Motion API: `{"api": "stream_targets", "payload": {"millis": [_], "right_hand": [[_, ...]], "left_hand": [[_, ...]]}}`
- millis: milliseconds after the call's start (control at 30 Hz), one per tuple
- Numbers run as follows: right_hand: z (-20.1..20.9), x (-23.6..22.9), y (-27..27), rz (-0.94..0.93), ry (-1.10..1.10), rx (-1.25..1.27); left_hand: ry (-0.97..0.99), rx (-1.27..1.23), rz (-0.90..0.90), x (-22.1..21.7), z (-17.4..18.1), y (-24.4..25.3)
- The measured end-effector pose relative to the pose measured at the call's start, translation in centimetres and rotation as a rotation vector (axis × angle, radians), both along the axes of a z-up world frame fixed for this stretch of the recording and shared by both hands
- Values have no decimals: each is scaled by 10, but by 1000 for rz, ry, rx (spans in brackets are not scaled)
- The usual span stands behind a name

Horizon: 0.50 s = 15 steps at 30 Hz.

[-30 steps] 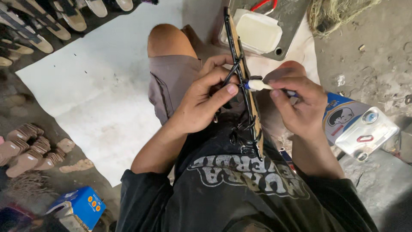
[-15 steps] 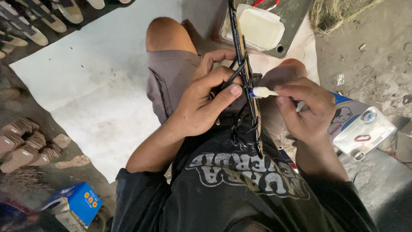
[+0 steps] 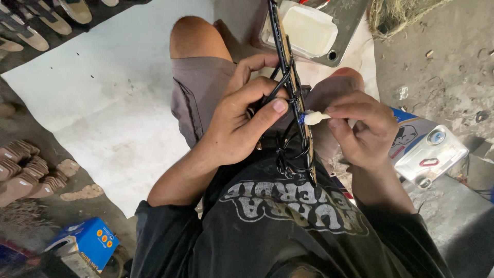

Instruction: The person applies glue to the straps of several sandals using a toothbrush. They pick up each sandal, apply the adhesive to the strap areas, and place the sandal back on the shelf. The process is repeated for multiple sandals.

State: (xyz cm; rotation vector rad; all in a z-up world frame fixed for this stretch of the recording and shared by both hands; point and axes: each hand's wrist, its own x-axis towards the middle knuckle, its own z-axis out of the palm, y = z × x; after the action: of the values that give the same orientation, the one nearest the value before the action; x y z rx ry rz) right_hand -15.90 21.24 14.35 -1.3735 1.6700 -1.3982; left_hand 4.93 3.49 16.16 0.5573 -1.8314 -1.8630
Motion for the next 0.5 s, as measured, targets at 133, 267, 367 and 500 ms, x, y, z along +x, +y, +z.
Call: {"api": "stream_targets", "payload": {"millis": [133,267,367,500], "right_hand": [[2,2,3,10,-26,4],[1,3,5,39,-30,-22],[-1,1,6,40,-16,-24],[-3,-5,6,60,37,-54]], "left_hand": [[5,-8,17,0,-3,0],[16,6,41,0,-4,0],[-4,40,48,0,-4,0],[6,1,52,-2,1,-1]]}}
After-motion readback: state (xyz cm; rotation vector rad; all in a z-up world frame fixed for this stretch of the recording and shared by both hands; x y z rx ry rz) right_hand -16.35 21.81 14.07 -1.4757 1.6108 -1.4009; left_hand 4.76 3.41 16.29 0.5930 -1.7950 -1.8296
